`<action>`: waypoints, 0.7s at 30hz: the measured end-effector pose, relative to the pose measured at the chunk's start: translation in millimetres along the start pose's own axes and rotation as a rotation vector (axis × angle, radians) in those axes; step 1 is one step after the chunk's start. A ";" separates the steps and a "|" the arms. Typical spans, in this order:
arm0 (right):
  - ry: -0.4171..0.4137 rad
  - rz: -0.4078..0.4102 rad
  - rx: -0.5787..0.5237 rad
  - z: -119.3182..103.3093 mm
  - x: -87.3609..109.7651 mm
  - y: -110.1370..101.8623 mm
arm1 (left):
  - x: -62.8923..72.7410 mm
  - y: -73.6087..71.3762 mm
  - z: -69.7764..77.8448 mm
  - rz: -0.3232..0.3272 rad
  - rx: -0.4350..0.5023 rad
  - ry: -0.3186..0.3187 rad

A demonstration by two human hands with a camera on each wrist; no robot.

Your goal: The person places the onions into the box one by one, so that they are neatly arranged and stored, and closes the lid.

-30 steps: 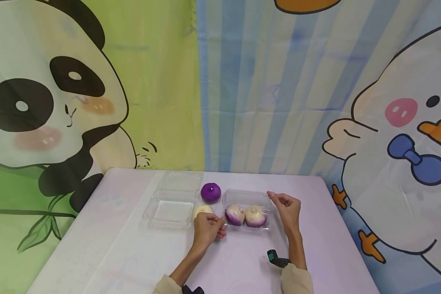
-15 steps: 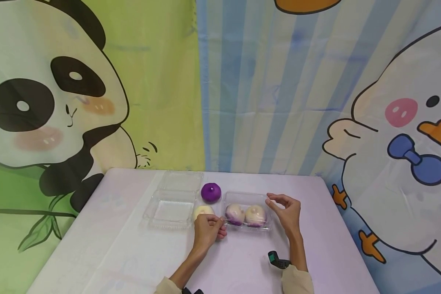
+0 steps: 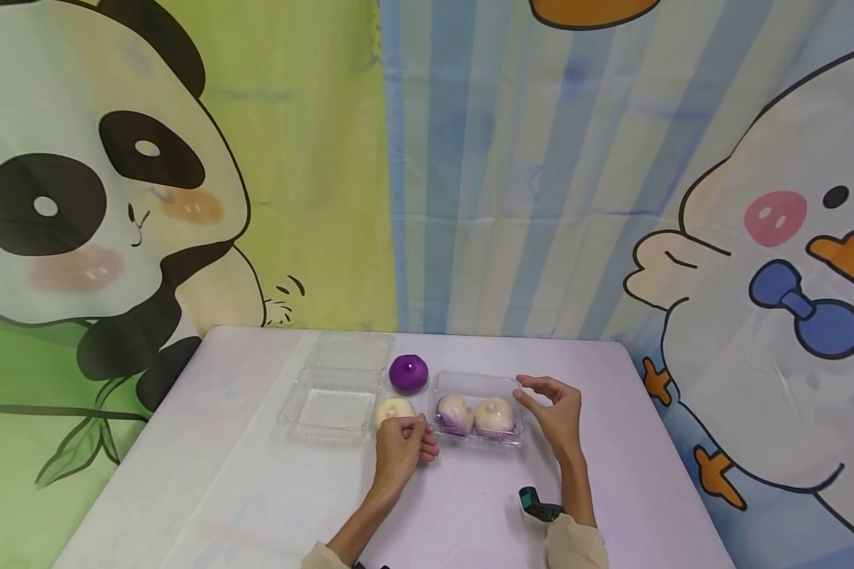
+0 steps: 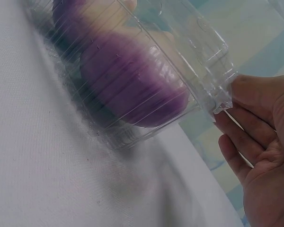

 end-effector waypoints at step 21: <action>-0.014 -0.005 0.018 -1.3 -0.3 0.7 | 4.6 -1.0 -0.4 -0.005 0.034 -0.037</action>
Point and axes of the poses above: each hand's wrist, its own x-axis away from the middle knuckle, its own y-axis out of the palm, z = x × y, the point moved 4 cm from there along -x, towards the middle knuckle, and after that the axes turned 12 degrees about z, right-handed, at the moved point
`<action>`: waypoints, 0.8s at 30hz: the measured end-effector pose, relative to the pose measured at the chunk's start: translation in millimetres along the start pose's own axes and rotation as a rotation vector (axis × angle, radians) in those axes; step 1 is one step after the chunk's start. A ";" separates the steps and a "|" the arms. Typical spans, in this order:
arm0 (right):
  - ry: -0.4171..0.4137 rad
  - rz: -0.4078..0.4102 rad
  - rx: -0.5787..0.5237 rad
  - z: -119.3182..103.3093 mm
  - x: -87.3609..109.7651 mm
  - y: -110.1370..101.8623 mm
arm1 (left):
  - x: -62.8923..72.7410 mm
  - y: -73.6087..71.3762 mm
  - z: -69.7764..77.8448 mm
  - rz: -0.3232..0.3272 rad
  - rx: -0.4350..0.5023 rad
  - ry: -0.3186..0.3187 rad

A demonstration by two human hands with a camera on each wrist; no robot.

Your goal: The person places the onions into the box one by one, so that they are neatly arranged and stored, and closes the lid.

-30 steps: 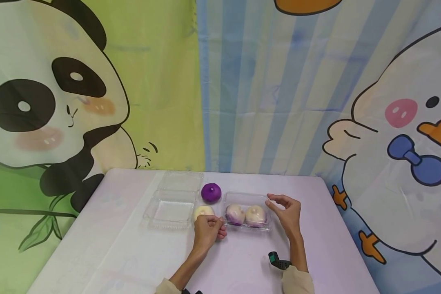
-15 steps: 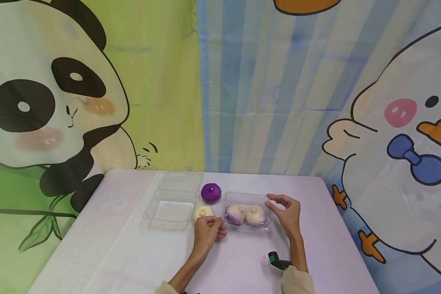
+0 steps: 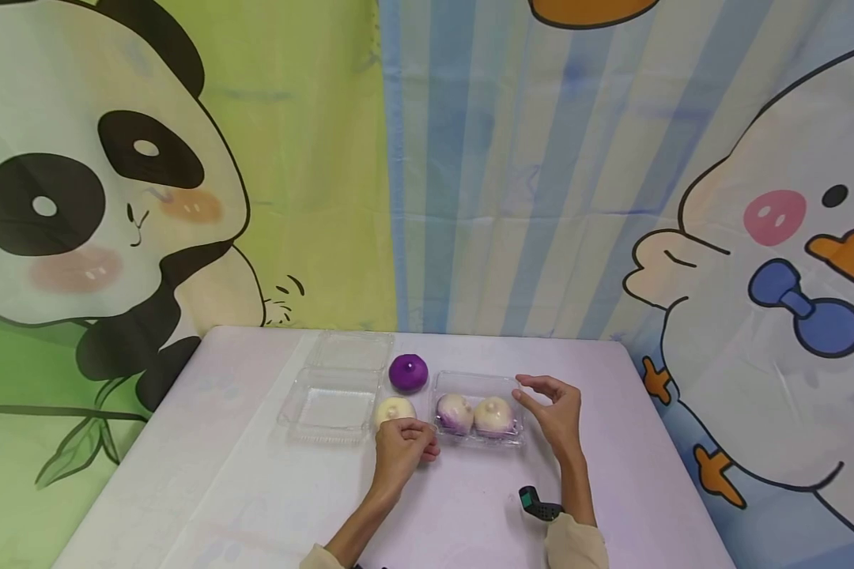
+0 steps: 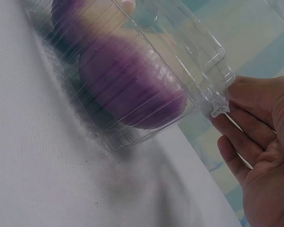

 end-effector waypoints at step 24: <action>0.048 0.056 0.049 -11.1 16.4 -11.7 | -1.3 -2.3 5.1 -0.012 0.014 0.005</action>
Point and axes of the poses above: each hand's wrist, its own x-axis away from the middle knuckle, its own y-axis out of the palm, z = x × y, the point moved 4 cm from there along -x, towards the middle knuckle, and after that the axes turned 12 degrees about z, right-handed, at the moved point
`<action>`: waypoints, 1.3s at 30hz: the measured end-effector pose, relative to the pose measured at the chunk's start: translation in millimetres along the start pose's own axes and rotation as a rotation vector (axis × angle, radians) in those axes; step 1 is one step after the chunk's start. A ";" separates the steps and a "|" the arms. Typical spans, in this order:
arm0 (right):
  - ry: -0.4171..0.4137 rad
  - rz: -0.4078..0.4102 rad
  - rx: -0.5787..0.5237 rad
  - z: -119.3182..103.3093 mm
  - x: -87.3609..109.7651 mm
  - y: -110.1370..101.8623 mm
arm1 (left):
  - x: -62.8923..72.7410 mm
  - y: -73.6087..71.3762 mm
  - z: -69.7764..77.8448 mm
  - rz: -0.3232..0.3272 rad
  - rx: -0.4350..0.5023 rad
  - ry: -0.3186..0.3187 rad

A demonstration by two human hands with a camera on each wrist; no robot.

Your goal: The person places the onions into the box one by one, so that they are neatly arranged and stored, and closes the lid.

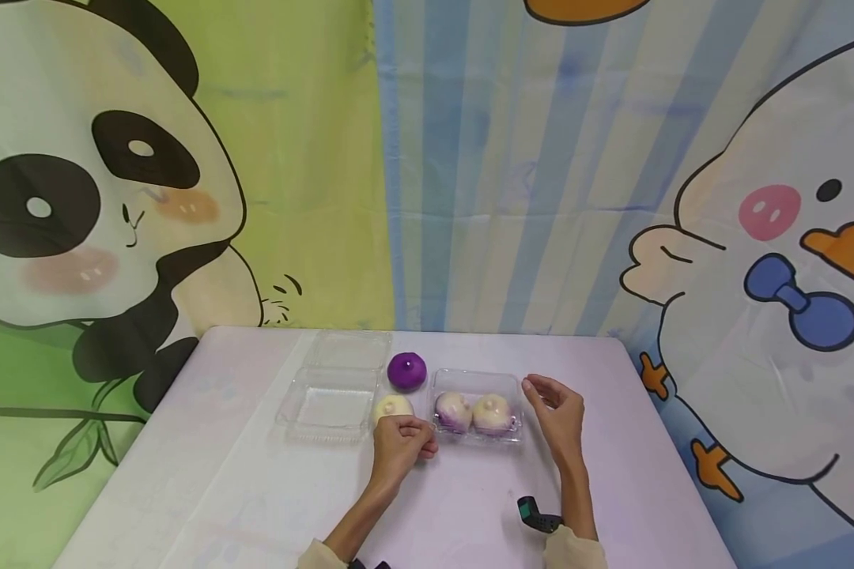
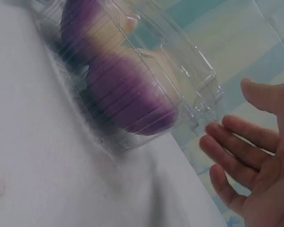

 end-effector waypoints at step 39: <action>0.341 -0.367 0.135 15.0 47.9 -21.9 | -0.2 -0.5 -2.6 -0.011 -0.003 -0.028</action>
Point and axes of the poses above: each hand's wrist, its own x-axis away from the middle knuckle, its own y-axis out of the palm, z = x × y, the point moved 4 cm from there along -x, towards the middle knuckle, and after that the axes turned 12 degrees about z, right-handed, at the moved point
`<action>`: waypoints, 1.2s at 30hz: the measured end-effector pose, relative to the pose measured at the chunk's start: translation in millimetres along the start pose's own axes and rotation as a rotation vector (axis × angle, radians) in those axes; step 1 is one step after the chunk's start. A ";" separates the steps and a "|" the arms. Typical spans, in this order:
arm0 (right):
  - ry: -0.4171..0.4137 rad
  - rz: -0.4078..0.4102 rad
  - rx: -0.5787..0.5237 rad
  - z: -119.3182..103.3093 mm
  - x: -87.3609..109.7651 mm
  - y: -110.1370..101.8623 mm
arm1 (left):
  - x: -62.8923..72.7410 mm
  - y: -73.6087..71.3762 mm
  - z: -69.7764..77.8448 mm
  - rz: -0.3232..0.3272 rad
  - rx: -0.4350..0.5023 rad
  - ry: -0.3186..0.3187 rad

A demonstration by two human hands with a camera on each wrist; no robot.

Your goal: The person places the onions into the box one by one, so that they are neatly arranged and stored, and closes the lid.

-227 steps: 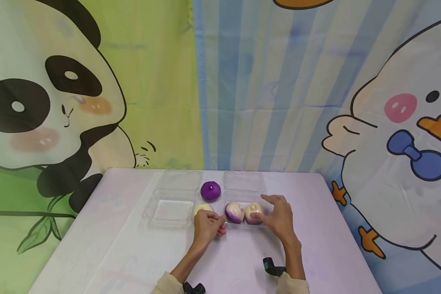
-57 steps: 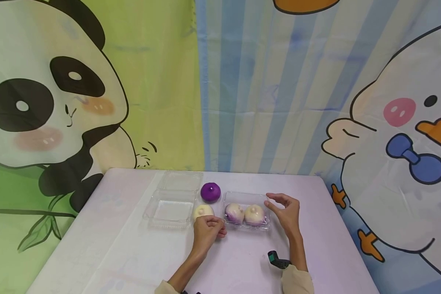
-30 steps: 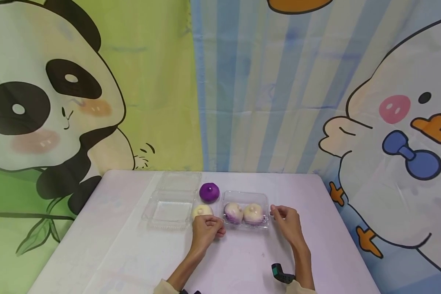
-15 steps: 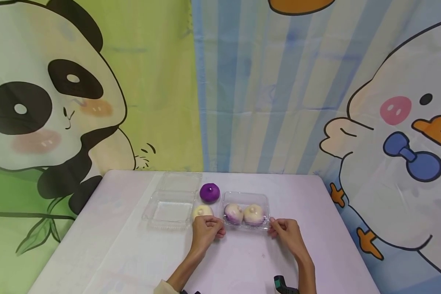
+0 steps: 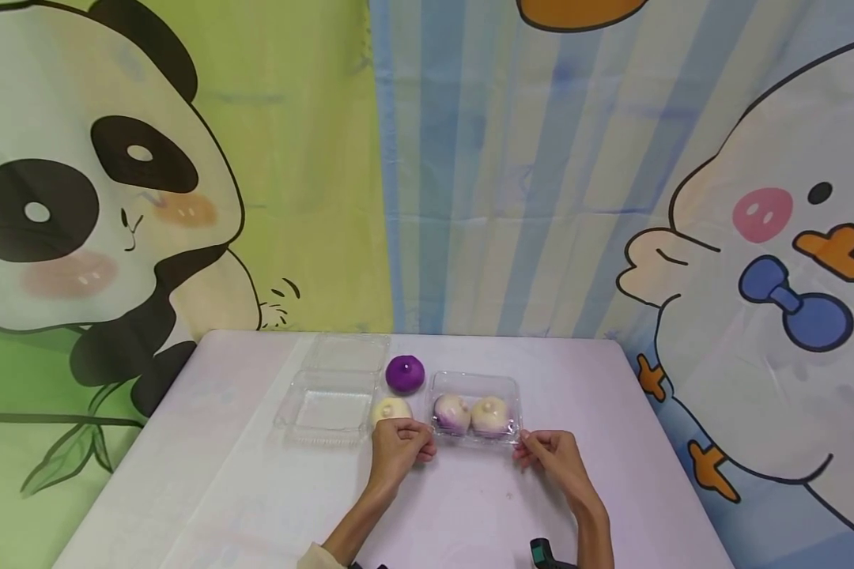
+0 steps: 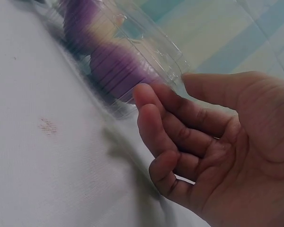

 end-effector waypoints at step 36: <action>0.003 -0.040 -0.187 6.4 2.8 4.6 | 2.0 4.3 -6.7 -0.142 0.133 -0.099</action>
Point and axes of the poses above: each hand's wrist, its own x-axis away from the middle knuckle, its own y-axis out of the palm, z = x × y, the point moved 4 cm from there along -x, towards the middle knuckle, and after that the axes turned 12 degrees about z, right-handed, at the moved point
